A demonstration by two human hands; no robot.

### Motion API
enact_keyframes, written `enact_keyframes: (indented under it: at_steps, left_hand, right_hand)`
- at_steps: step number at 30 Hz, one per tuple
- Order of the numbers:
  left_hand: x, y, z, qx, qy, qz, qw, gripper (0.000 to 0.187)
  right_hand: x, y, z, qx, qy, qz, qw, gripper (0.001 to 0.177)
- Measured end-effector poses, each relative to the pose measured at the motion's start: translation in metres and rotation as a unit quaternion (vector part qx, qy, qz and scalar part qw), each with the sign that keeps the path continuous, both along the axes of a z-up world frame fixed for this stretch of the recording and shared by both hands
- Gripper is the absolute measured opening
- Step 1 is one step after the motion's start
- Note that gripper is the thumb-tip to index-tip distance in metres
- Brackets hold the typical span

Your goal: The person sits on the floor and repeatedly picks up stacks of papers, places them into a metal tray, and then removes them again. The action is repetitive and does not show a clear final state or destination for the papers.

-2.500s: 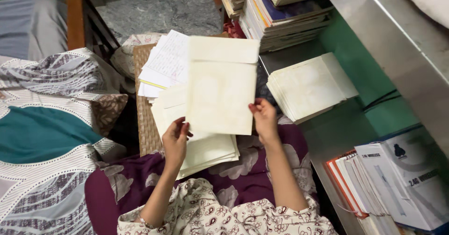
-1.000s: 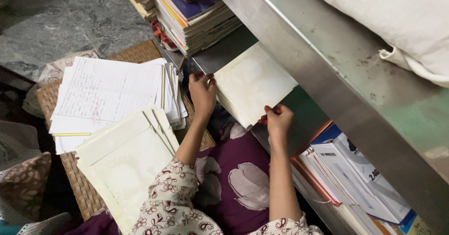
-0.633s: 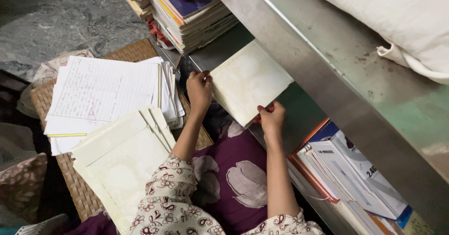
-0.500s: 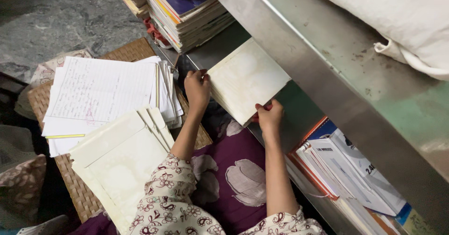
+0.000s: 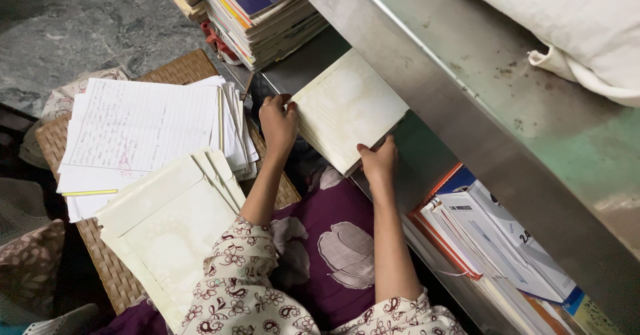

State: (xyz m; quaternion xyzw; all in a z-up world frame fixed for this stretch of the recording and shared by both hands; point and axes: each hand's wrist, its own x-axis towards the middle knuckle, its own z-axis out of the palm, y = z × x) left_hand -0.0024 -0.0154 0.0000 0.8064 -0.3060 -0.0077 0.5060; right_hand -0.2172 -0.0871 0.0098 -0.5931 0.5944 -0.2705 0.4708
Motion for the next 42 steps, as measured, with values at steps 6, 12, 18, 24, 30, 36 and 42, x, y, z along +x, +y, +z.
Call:
enact_keyframes:
  at_steps: [6, 12, 18, 24, 30, 36, 42]
  left_hand:
    - [0.0, 0.0, 0.001, 0.009, -0.003, 0.001, 1.0, 0.027]
    - [0.001, -0.001, -0.001, 0.015, -0.009, 0.003, 1.0, 0.029]
    - [0.0, -0.001, 0.008, 0.077, -0.019, 0.008, 0.997, 0.032]
    - [0.002, -0.03, 0.021, 0.148, -0.086, -0.059, 0.983, 0.061]
    - [0.001, -0.097, 0.021, 0.189, -0.078, -0.132, 0.97, 0.06]
    - [0.006, -0.135, -0.024, 0.241, -0.085, -0.13, 0.958, 0.045]
    - [0.01, -0.137, -0.034, 0.264, -0.061, -0.152, 0.951, 0.046]
  right_hand:
    - [0.001, 0.002, 0.008, -0.036, 0.04, 0.023, 0.998, 0.039]
    - [-0.003, -0.006, -0.021, -0.005, -0.055, 0.017, 0.998, 0.047]
    - [-0.01, -0.035, -0.06, -0.007, -0.176, -0.033, 0.984, 0.081]
    - [-0.005, -0.062, -0.048, 0.015, -0.178, -0.063, 0.982, 0.096]
    - [0.004, -0.063, -0.047, 0.025, -0.207, -0.055, 0.977, 0.098]
    - [0.001, -0.059, -0.035, 0.024, -0.218, -0.048, 0.974, 0.082]
    - [0.004, -0.055, -0.026, 0.011, -0.233, -0.04, 0.972, 0.073]
